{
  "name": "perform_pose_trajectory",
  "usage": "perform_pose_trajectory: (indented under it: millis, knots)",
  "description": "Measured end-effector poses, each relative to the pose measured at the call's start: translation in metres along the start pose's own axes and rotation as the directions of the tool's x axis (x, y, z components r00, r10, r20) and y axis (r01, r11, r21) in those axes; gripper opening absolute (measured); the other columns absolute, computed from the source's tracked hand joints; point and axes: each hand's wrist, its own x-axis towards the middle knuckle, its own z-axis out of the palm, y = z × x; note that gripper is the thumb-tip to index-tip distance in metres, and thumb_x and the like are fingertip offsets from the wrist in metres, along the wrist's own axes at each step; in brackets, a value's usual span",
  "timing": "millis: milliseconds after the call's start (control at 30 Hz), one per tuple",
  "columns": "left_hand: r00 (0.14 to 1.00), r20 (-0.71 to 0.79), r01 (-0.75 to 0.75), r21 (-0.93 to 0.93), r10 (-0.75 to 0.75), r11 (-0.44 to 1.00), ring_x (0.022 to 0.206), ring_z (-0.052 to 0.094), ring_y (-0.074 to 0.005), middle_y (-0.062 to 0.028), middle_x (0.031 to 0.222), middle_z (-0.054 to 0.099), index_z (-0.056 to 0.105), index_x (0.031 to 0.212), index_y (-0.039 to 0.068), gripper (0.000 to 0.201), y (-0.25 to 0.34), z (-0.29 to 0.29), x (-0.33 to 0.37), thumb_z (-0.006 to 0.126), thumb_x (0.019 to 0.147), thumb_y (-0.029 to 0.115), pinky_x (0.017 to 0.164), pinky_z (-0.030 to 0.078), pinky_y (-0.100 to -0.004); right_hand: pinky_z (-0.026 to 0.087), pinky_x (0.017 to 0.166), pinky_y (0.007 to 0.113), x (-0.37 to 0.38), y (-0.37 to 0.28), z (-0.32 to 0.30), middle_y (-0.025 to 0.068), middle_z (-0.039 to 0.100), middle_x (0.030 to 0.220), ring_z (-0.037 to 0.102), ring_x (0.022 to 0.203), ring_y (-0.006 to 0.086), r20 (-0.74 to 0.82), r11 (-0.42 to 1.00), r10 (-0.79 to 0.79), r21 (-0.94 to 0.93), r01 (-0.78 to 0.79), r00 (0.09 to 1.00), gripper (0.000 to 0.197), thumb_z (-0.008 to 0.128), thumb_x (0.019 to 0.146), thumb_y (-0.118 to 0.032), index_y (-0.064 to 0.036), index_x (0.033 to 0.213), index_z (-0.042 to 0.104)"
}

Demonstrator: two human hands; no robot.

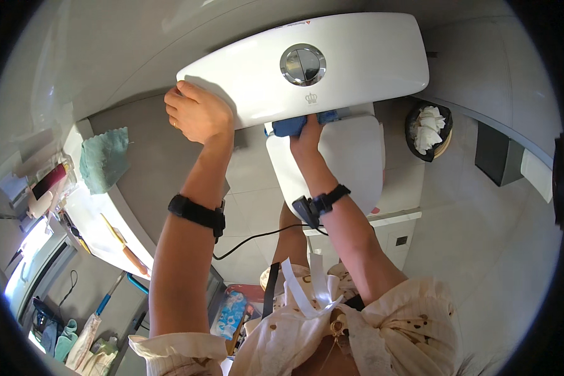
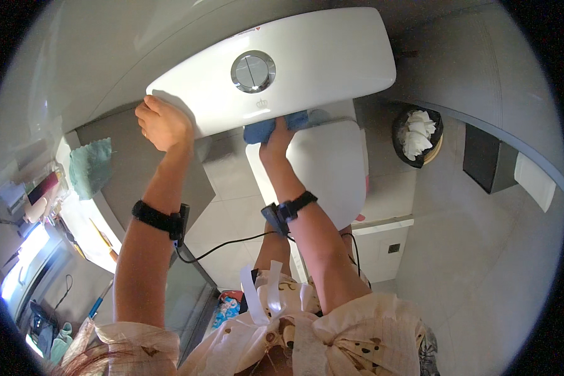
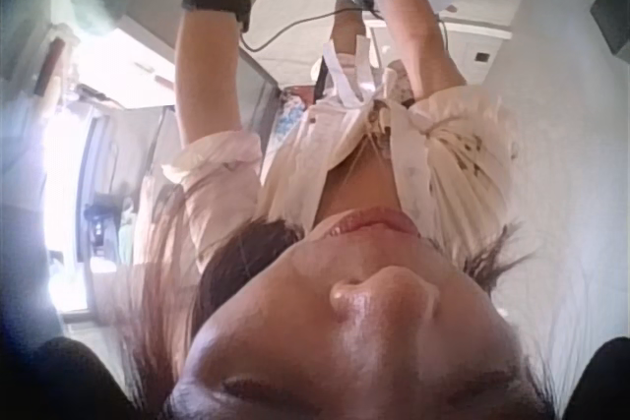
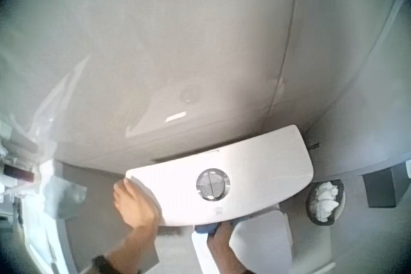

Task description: The person wipes the exterior of a toilet, including the tank and seat, with a blue cloth and then cleans the sink basin using a spray and the same cloth.

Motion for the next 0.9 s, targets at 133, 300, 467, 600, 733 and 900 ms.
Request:
perform_pose_trajectory:
  millis: [133, 300, 467, 600, 733, 900]
  knots:
    - [1.0, 0.013, -0.009, -0.032, 0.01, 0.999, 0.109, 0.041, -0.0309, -0.012, 0.114, 0.047, 0.046, 0.109, 0.002, 0.045, 0.0, -0.003, 0.0, 0.026, 0.091, 0.038, 0.085, 0.04, -0.0419, 0.042, 0.092, 0.037, 0.05, 0.01, -0.028, 0.0067, 0.046, 0.121, 0.048, 0.109, 0.0229, 0.018, 0.935, 0.346, 0.075, -0.347, 0.938, 0.043, 0.051, 0.088, -0.024, -0.0125, 0.126, 0.035]
    - [1.0, 0.017, -0.005, -0.031, 0.005, 1.0, 0.108, 0.041, -0.0312, -0.0134, 0.113, 0.048, 0.045, 0.11, 0.002, 0.046, 0.004, 0.001, -0.002, 0.025, 0.092, 0.039, 0.085, 0.04, -0.0421, 0.041, 0.094, 0.04, 0.052, 0.019, -0.02, 0.008, 0.05, 0.118, 0.048, 0.109, 0.0241, -0.08, 0.966, 0.256, 0.058, -0.252, 0.963, 0.035, 0.043, 0.091, -0.028, -0.0058, 0.119, 0.044]
    - [1.0, -0.017, -0.009, -0.026, 0.009, 1.0, 0.108, 0.042, -0.0313, -0.014, 0.113, 0.048, 0.045, 0.111, 0.003, 0.047, -0.002, -0.001, 0.002, 0.026, 0.091, 0.041, 0.084, 0.04, -0.0428, 0.039, 0.096, 0.042, -0.021, 0.015, 0.023, 0.0114, 0.048, 0.121, 0.047, 0.113, 0.0262, 0.026, 0.861, 0.482, 0.173, -0.479, 0.876, 0.037, 0.031, 0.094, -0.029, -0.0061, 0.122, 0.041]
    - [1.0, -0.029, 0.003, -0.012, -0.003, 1.0, 0.108, 0.042, -0.0312, -0.014, 0.113, 0.048, 0.045, 0.111, 0.004, 0.046, -0.004, 0.004, 0.001, 0.026, 0.091, 0.041, 0.084, 0.04, -0.0435, 0.037, 0.098, 0.044, -0.073, -0.009, 0.045, 0.0106, 0.048, 0.123, 0.047, 0.113, 0.0265, 0.069, 0.813, 0.533, 0.233, -0.533, 0.843, 0.038, 0.035, 0.091, -0.028, -0.0051, 0.122, 0.043]
    - [0.999, -0.052, -0.015, 0.006, 0.016, 1.0, 0.109, 0.041, -0.0315, -0.0139, 0.113, 0.048, 0.045, 0.111, 0.004, 0.046, -0.005, 0.005, 0.005, 0.026, 0.091, 0.041, 0.087, 0.038, -0.0437, 0.035, 0.1, 0.045, -0.11, -0.038, 0.062, 0.0133, 0.046, 0.125, 0.046, 0.115, 0.0281, 0.109, 0.739, 0.616, 0.262, -0.621, 0.78, 0.04, 0.035, 0.091, -0.025, -0.0034, 0.124, 0.04]
    - [0.999, -0.038, -0.035, 0.013, 0.036, 0.999, 0.11, 0.041, -0.032, -0.0145, 0.114, 0.048, 0.045, 0.11, 0.003, 0.045, -0.002, 0.005, 0.003, 0.026, 0.091, 0.04, 0.088, 0.037, -0.044, 0.04, 0.096, 0.042, -0.075, 0.007, 0.036, 0.0122, 0.047, 0.125, 0.047, 0.114, 0.027, 0.204, 0.754, 0.588, 0.212, -0.622, 0.783, 0.039, 0.035, 0.092, -0.025, -0.004, 0.124, 0.041]
